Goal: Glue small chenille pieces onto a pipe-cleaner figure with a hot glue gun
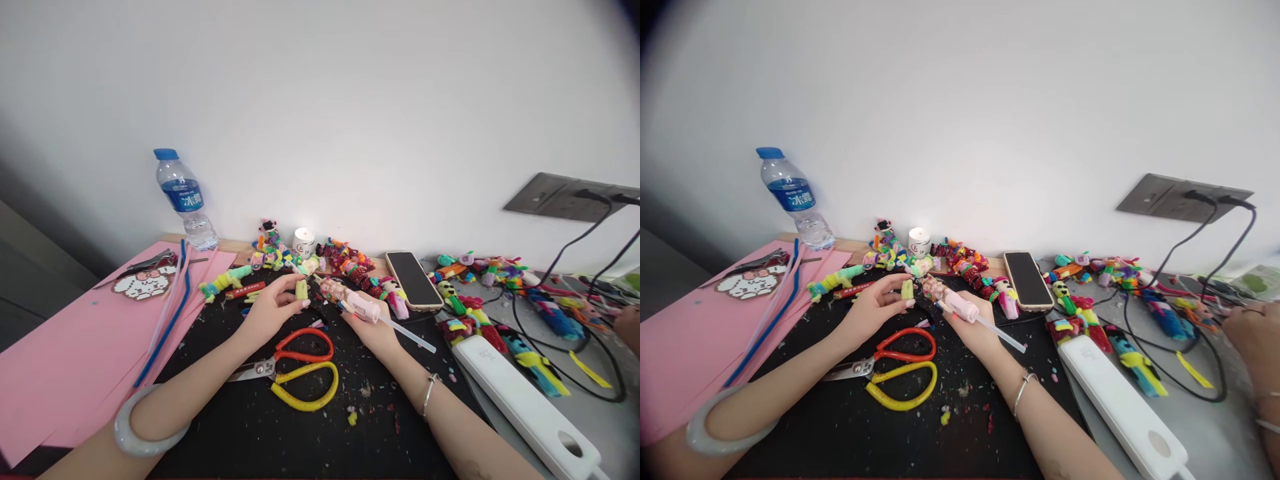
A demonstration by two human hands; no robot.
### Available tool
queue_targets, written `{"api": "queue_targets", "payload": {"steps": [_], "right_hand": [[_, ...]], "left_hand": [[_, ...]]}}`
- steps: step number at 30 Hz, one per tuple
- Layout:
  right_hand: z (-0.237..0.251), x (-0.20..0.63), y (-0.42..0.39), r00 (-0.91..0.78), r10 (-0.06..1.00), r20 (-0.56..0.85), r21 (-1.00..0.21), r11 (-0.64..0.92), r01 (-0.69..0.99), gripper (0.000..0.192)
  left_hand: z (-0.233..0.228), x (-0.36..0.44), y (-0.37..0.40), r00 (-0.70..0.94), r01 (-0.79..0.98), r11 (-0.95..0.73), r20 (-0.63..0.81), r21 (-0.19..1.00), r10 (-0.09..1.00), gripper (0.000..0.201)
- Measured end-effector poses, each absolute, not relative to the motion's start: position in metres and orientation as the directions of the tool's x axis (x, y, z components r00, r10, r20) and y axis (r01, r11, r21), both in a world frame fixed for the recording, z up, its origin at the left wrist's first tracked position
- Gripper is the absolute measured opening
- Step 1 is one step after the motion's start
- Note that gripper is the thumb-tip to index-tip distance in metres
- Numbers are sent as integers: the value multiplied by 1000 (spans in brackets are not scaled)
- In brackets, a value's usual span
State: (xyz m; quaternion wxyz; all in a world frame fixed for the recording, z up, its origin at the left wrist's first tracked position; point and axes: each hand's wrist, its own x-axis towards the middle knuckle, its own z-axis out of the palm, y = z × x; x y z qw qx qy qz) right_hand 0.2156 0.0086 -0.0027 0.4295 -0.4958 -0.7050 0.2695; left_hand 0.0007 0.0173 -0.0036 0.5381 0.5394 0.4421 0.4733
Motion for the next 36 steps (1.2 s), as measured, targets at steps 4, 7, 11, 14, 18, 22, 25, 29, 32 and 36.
{"api": "queue_targets", "payload": {"steps": [4, 7, 11, 14, 18, 22, 25, 29, 32, 36], "right_hand": [[-3, 215, 9, -164, 932, 322, -798, 361, 482, 10], [-3, 215, 10, -188, 938, 291, -789, 347, 508, 16], [-5, 214, 14, -195, 941, 278, -778, 340, 529, 14], [-4, 213, 14, -204, 938, 281, -771, 347, 534, 14], [-1, 212, 13, -213, 930, 301, -767, 368, 525, 17], [-1, 211, 12, -205, 930, 305, -772, 368, 518, 20], [-1, 211, 11, -207, 926, 314, -760, 376, 530, 19], [-1, 212, 10, -212, 927, 309, -739, 374, 560, 15], [-1, 212, 10, -217, 927, 307, -738, 376, 561, 16], [-2, 213, 9, -233, 925, 301, -730, 381, 567, 15]], "left_hand": [[-8, 0, 19, 173, 123, -109, 87, 986, 981, 48], [-8, -1, 18, 163, 197, -126, 94, 972, 982, 47], [-6, -1, 17, 150, 261, -131, 94, 956, 984, 48], [-5, -1, 16, 152, 273, -151, 112, 950, 982, 47], [-5, -2, 15, 122, 286, -175, 145, 942, 982, 46], [-5, -3, 16, 81, 312, -211, 196, 926, 977, 42], [-6, -4, 16, 76, 287, -218, 205, 933, 976, 41], [-10, -4, 18, 95, 312, -226, 207, 923, 974, 39], [-11, -4, 18, 101, 326, -241, 220, 914, 970, 39], [-5, -4, 16, 87, 364, -269, 255, 892, 963, 38]]}}
